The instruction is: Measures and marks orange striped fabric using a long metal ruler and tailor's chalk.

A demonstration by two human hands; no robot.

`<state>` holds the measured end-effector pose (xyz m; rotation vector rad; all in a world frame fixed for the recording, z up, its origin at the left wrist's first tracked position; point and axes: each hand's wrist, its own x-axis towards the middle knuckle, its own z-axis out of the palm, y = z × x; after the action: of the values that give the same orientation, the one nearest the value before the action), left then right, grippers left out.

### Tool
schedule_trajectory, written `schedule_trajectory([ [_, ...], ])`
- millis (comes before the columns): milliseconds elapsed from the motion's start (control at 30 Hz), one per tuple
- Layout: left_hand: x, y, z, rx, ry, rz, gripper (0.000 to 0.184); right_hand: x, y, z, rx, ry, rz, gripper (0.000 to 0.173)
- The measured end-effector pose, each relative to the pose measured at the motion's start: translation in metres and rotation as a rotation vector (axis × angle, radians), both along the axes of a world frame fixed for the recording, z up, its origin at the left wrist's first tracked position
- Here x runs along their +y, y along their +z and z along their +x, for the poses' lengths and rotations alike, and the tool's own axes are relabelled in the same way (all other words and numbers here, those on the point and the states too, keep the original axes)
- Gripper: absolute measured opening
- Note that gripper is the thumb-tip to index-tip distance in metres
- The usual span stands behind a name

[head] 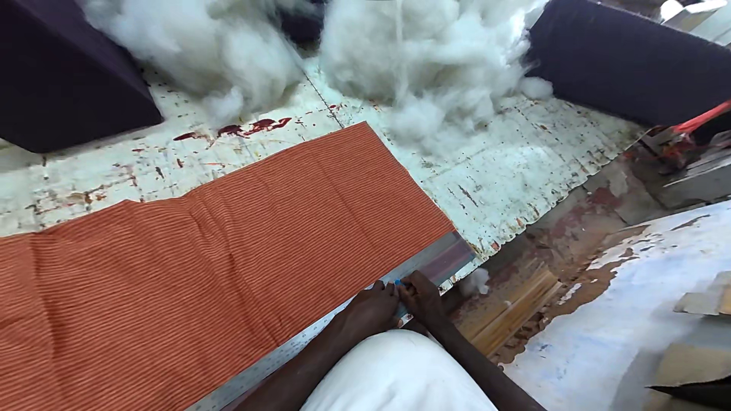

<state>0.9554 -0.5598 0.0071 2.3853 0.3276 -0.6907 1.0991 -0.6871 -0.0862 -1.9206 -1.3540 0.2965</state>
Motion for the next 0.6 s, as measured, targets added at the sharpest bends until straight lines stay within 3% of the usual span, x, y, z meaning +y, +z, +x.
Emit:
schedule_trajectory([
  [167,-0.001,-0.002,0.000,-0.017,-0.014,0.028,0.047,0.013,0.022,0.011,0.123,0.017,-0.194,0.015],
  [600,0.002,-0.001,-0.003,-0.081,-0.024,0.023,0.040,0.062,0.060,0.000,-0.051,0.122,-0.346,0.009],
])
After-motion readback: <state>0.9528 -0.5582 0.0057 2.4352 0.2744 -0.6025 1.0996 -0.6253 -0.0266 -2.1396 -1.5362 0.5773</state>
